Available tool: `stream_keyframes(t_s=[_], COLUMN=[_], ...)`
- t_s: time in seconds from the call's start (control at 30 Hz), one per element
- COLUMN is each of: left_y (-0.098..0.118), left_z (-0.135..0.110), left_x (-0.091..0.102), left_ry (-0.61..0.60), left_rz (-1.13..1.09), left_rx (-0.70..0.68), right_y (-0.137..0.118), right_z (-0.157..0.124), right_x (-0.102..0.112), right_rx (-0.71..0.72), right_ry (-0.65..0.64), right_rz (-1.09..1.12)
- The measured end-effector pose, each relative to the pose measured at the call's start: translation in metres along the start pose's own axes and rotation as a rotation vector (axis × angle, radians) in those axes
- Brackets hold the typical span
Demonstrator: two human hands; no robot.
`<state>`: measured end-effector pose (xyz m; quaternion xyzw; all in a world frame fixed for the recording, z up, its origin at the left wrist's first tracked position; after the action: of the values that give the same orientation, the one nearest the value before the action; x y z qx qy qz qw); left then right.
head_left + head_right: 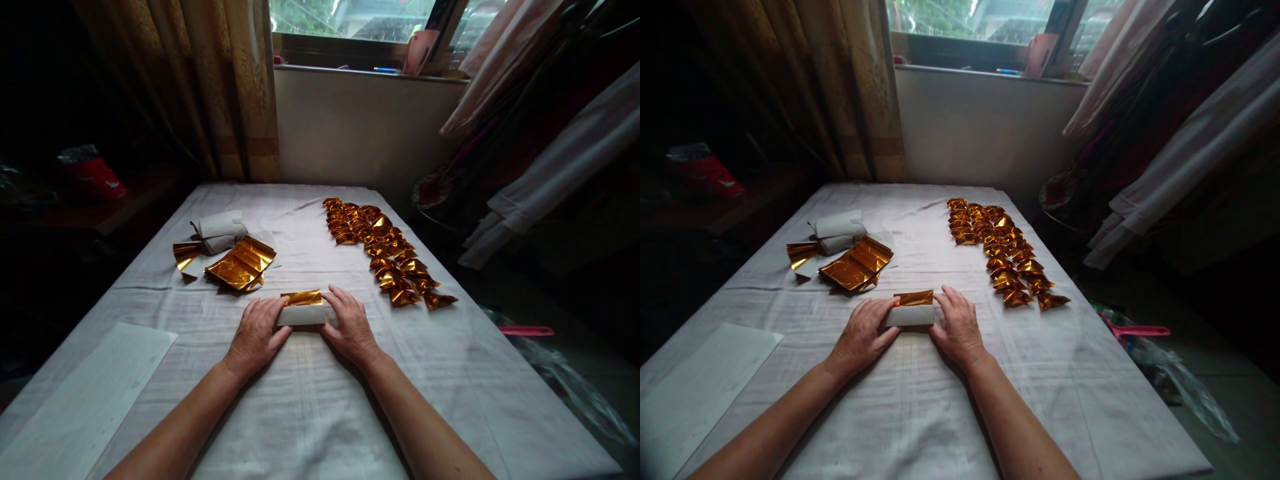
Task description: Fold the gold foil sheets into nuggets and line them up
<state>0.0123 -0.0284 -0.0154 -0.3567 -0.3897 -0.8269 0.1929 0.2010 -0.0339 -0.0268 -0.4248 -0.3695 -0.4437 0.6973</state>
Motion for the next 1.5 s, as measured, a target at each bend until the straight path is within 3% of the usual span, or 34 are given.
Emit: stream_keyframes(t_s=[0.27,0.47,0.6,0.7,0.9,1.0,1.07,1.2,1.3,1.4,1.5], left_y=[-0.004,-0.016,-0.022,-0.02,-0.015,-0.012,-0.002,0.024,0.033,0.031,0.029], left_z=[0.003,0.001,0.0,0.0,0.007,0.009,0.009,0.007,0.005,0.005,0.006], left_x=[0.005,0.007,0.001,-0.006,-0.011,0.001,0.006,-0.014,-0.03,-0.035,-0.035], left_ry=[0.03,0.066,0.095,0.062,0.011,0.125,0.14,-0.136,-0.326,-0.363,-0.345], left_rz=[-0.063,-0.299,-0.575,-0.663,-0.539,-0.346,-0.196,-0.033,0.017,0.037,0.051], left_rx=[0.025,0.184,0.322,0.381,0.383,0.276,0.157,-0.082,-0.131,-0.088,-0.043], right_y=[-0.003,-0.002,-0.005,-0.003,0.012,0.024,0.03,0.033,0.034,0.038,0.036], right_z=[-0.001,0.001,0.001,0.0,0.001,0.001,0.002,0.005,0.007,0.006,0.002], right_x=[0.006,0.013,0.014,0.015,0.012,0.013,0.012,0.01,0.009,0.008,0.004], right_rx=[0.043,0.039,-0.086,-0.206,-0.364,-0.407,-0.417,-0.42,-0.427,-0.436,-0.311], right_ry=[0.033,0.08,0.036,0.039,0.049,0.044,0.025,-0.015,-0.026,-0.044,-0.148], right_rz=[0.05,0.365,0.624,0.709,0.616,0.405,0.281,0.129,0.101,0.165,0.368])
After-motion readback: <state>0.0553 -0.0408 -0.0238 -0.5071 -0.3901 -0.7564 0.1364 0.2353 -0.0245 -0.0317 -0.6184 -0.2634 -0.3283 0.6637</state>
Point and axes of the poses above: each hand's wrist, its own z-axis towards the middle knuckle, its own x-axis out of the back of the hand, y = z × x, the point moved 8 cm from there along z, towards the middle knuckle, and after that the axes turned 11 degrees about -z, right-handed, at the moved point
